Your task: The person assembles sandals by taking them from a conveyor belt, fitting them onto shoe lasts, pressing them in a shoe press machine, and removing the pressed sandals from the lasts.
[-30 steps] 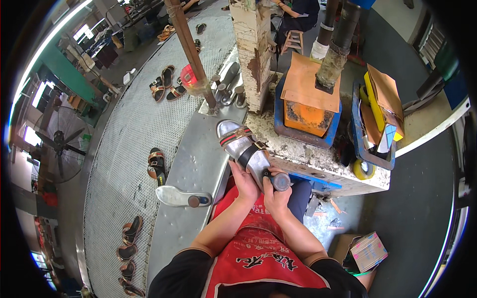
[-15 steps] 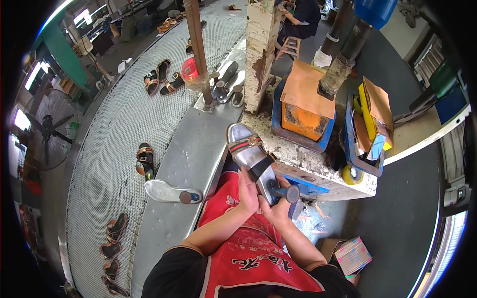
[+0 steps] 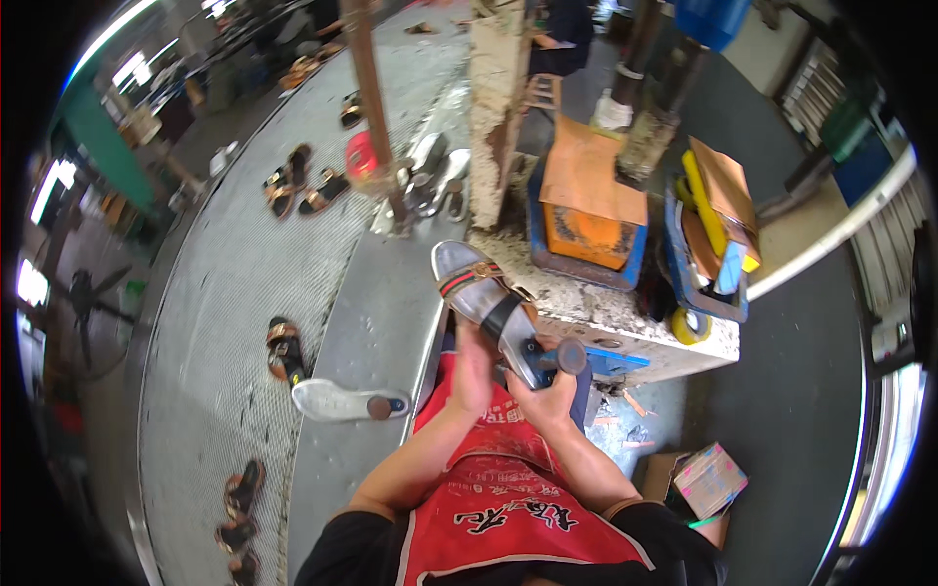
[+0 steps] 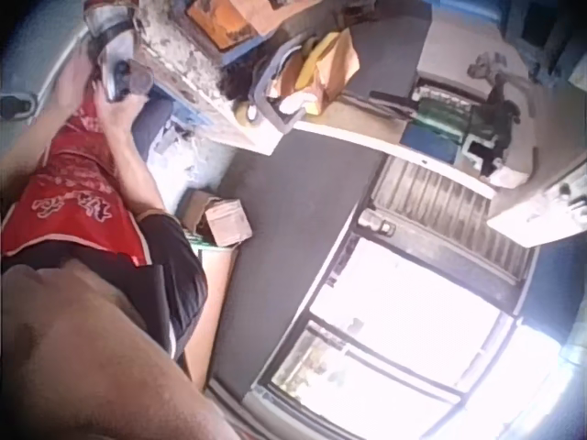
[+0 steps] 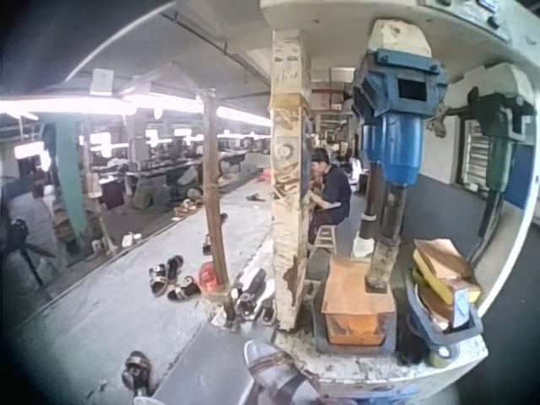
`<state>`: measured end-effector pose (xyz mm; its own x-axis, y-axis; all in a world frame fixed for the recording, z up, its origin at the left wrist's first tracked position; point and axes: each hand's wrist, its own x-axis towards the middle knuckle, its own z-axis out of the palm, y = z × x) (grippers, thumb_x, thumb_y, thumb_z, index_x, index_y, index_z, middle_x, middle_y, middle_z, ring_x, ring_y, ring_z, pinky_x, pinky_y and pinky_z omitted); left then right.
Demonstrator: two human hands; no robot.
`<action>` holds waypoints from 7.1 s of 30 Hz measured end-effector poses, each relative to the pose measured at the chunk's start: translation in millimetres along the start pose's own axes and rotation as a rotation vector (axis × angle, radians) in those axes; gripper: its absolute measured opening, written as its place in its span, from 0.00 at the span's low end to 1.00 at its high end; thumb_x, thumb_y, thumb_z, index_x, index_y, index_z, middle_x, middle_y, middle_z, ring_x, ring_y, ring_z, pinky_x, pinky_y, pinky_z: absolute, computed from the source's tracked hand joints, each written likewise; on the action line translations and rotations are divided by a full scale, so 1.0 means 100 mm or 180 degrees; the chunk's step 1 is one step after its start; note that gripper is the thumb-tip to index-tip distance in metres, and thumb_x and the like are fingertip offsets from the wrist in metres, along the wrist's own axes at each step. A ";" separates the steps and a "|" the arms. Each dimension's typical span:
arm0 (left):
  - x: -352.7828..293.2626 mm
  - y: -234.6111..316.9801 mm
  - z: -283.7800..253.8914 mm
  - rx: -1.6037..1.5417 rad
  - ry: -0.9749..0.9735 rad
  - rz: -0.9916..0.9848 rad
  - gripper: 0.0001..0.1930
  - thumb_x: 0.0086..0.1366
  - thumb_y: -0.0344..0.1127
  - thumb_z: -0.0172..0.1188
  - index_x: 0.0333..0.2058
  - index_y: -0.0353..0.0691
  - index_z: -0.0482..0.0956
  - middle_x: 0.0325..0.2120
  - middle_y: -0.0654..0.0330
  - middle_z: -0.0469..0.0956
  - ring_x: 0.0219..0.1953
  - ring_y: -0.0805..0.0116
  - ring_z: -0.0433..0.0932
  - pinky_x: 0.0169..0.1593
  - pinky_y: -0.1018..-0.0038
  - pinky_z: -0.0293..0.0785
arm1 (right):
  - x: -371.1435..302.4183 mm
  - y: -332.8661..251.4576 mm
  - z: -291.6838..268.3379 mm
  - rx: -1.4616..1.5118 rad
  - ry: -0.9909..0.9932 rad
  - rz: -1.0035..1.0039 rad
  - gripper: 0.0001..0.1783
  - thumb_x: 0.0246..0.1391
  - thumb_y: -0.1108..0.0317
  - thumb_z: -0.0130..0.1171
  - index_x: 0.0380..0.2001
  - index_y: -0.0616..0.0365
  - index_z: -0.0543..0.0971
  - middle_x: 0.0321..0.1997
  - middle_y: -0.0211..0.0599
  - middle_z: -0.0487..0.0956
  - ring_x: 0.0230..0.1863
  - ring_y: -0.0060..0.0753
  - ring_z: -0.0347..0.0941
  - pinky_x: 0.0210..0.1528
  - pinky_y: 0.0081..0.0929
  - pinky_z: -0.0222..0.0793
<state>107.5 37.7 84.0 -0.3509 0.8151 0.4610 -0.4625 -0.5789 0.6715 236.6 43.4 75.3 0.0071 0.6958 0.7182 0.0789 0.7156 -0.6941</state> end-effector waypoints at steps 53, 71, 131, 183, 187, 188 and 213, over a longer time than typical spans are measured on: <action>-0.22 1.55 -2.67 0.0689 0.2031 0.0153 0.17 0.69 0.30 0.69 0.55 0.39 0.79 0.39 0.62 0.86 0.35 0.68 0.86 0.41 0.68 0.85 | 2.26 0.18 -0.42 -0.2653 0.1263 -0.1024 0.26 0.63 0.66 0.64 0.54 0.81 0.75 0.65 0.61 0.72 0.77 0.70 0.56 0.77 0.55 0.57; -0.41 1.66 -2.54 0.0173 0.1537 -0.0348 0.19 0.75 0.33 0.60 0.59 0.30 0.73 0.48 0.47 0.83 0.47 0.49 0.87 0.50 0.52 0.89 | 2.16 0.29 -0.25 -0.2285 0.1248 -0.0402 0.38 0.56 0.62 0.72 0.62 0.76 0.71 0.67 0.64 0.71 0.70 0.68 0.64 0.73 0.52 0.62; 0.16 0.91 -0.41 -0.0219 0.0954 0.0645 0.25 0.82 0.49 0.48 0.69 0.43 0.67 0.65 0.54 0.75 0.63 0.57 0.78 0.68 0.57 0.73 | -0.07 -0.66 0.67 0.0727 -0.0774 0.0627 0.35 0.44 0.68 0.82 0.52 0.61 0.73 0.56 0.45 0.78 0.57 0.37 0.76 0.62 0.36 0.71; -1.70 1.60 -2.77 0.6747 0.1773 0.0832 0.15 0.62 0.38 0.72 0.44 0.36 0.83 0.55 0.42 0.72 0.64 0.36 0.68 0.72 0.40 0.60 | 0.11 0.36 1.76 -0.0608 -0.1316 -0.0790 0.30 0.55 0.69 0.69 0.60 0.67 0.73 0.65 0.62 0.71 0.71 0.69 0.63 0.76 0.57 0.57; -1.59 1.91 -2.98 0.7108 0.1967 0.1004 0.17 0.63 0.38 0.71 0.46 0.36 0.82 0.59 0.41 0.71 0.66 0.35 0.67 0.71 0.39 0.59 | -0.12 0.49 2.44 -0.0799 -0.1968 -0.0628 0.33 0.57 0.65 0.69 0.62 0.68 0.72 0.70 0.61 0.66 0.75 0.70 0.57 0.77 0.56 0.56; -1.45 2.03 -2.98 0.6925 0.1987 0.1044 0.19 0.64 0.38 0.70 0.50 0.35 0.80 0.62 0.38 0.70 0.66 0.33 0.67 0.70 0.40 0.60 | -0.16 0.52 2.62 -0.0898 -0.1996 -0.0615 0.34 0.58 0.62 0.69 0.63 0.67 0.72 0.70 0.61 0.66 0.76 0.70 0.56 0.79 0.57 0.54; 2.92 3.23 -5.77 0.6695 0.2542 -0.1105 0.19 0.73 0.38 0.50 0.56 0.33 0.76 0.53 0.35 0.81 0.52 0.39 0.83 0.51 0.46 0.79 | 0.38 0.81 3.25 -0.1579 -0.2169 -0.0459 0.35 0.63 0.51 0.60 0.66 0.62 0.71 0.72 0.57 0.66 0.79 0.67 0.52 0.82 0.62 0.44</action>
<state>-614.5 75.4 100.4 -0.8663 0.3651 0.3409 0.4786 0.8019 0.3576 -80.6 147.7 30.7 -0.6250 0.5989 0.5007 0.4613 0.8008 -0.3820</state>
